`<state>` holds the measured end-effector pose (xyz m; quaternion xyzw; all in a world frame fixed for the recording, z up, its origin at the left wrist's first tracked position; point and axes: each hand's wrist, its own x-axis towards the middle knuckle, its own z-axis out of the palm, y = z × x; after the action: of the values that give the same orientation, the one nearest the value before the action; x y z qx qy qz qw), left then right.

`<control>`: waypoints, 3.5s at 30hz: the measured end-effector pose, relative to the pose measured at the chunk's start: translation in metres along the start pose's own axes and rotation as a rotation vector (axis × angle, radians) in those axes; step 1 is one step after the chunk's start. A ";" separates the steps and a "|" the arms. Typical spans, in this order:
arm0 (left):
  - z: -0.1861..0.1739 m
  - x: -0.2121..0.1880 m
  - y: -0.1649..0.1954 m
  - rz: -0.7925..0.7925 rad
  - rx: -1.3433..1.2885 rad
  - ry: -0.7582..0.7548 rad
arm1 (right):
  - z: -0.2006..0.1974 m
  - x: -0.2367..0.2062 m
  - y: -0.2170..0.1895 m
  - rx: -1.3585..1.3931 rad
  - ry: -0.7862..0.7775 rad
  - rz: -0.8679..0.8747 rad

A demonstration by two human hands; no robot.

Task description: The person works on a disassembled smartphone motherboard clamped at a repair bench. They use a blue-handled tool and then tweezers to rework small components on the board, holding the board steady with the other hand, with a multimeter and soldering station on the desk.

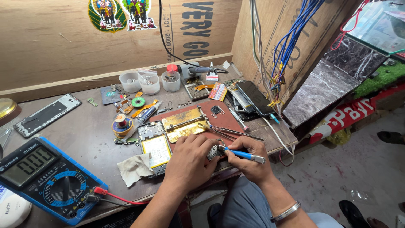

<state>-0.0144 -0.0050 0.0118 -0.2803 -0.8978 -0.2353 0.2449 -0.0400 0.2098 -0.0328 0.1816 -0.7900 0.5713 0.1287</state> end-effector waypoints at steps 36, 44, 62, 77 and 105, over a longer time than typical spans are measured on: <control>-0.004 0.003 0.003 -0.059 0.021 -0.097 | -0.012 0.000 0.018 0.183 -0.145 0.112; -0.003 0.002 0.003 -0.049 0.015 -0.065 | -0.013 0.000 0.015 0.164 -0.183 0.085; -0.007 0.004 0.006 -0.032 0.008 -0.081 | -0.015 -0.001 0.022 0.100 -0.167 0.079; -0.006 0.005 0.008 -0.043 0.040 -0.116 | -0.013 -0.004 0.005 0.053 -0.154 0.035; -0.007 0.005 0.008 -0.035 0.033 -0.122 | -0.014 -0.002 0.006 0.062 -0.194 0.110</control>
<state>-0.0111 -0.0015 0.0223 -0.2742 -0.9196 -0.2074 0.1899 -0.0405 0.2254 -0.0343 0.1964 -0.7896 0.5811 0.0141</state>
